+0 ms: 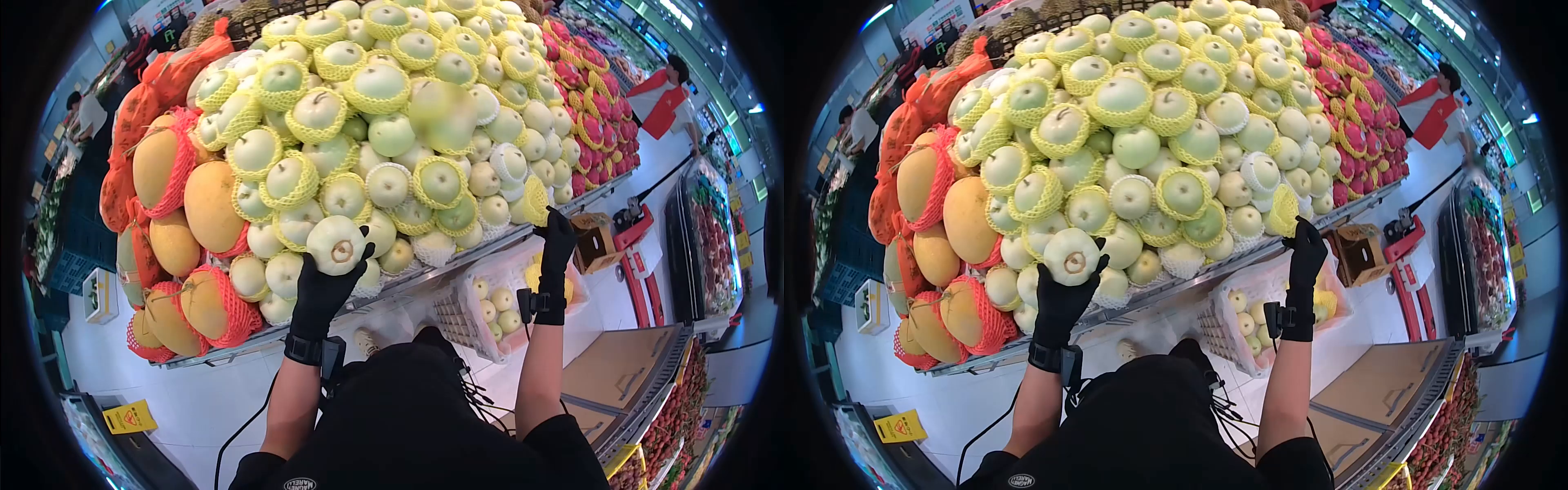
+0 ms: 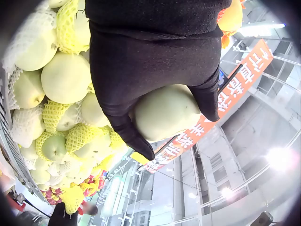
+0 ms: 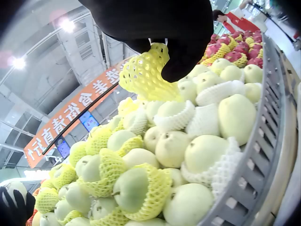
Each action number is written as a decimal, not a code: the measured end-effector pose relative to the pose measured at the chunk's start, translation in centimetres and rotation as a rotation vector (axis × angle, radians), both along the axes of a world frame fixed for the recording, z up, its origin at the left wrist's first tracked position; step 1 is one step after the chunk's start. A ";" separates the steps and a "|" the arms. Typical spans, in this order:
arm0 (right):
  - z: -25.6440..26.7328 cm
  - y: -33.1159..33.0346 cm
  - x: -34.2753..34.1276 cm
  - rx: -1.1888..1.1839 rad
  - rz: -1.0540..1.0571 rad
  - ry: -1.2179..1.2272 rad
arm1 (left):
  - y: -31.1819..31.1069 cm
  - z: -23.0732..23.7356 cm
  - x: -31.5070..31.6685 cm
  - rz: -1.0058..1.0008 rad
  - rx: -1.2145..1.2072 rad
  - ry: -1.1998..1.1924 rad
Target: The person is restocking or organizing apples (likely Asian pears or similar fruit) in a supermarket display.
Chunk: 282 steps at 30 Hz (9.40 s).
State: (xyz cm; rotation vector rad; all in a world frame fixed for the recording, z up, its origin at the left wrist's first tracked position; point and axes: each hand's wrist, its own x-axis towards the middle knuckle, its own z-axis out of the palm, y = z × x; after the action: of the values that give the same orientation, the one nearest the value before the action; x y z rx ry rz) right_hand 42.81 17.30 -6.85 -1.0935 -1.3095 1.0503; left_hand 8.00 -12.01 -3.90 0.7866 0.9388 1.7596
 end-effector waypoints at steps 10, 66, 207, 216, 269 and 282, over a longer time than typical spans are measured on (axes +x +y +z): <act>9.9 -2.0 -13.6 0.446 0.265 -0.348 | -0.5 -0.7 -2.2 -0.142 0.232 -1.035; 13.1 -7.8 -26.8 0.273 1.084 -0.272 | 7.6 8.9 -1.7 0.647 -0.181 0.681; 15.4 -8.0 -25.0 0.012 1.148 0.097 | 7.8 7.3 -0.9 0.503 0.132 0.455; 15.4 -7.5 -24.2 0.067 1.072 0.065 | 7.8 8.2 0.0 0.980 0.130 0.875; 15.8 -9.6 -27.3 0.761 1.153 -0.546 | 6.9 4.0 -1.1 0.511 0.117 0.363; 16.0 -8.7 -27.2 0.679 1.203 -0.642 | 7.5 7.3 0.3 0.287 0.040 -0.206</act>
State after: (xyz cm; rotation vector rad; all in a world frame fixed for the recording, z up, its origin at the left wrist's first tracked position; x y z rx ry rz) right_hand 15.61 8.55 9.12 0.0132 -2.7353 0.9010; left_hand 8.29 -4.48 3.38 0.5003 0.9123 2.0692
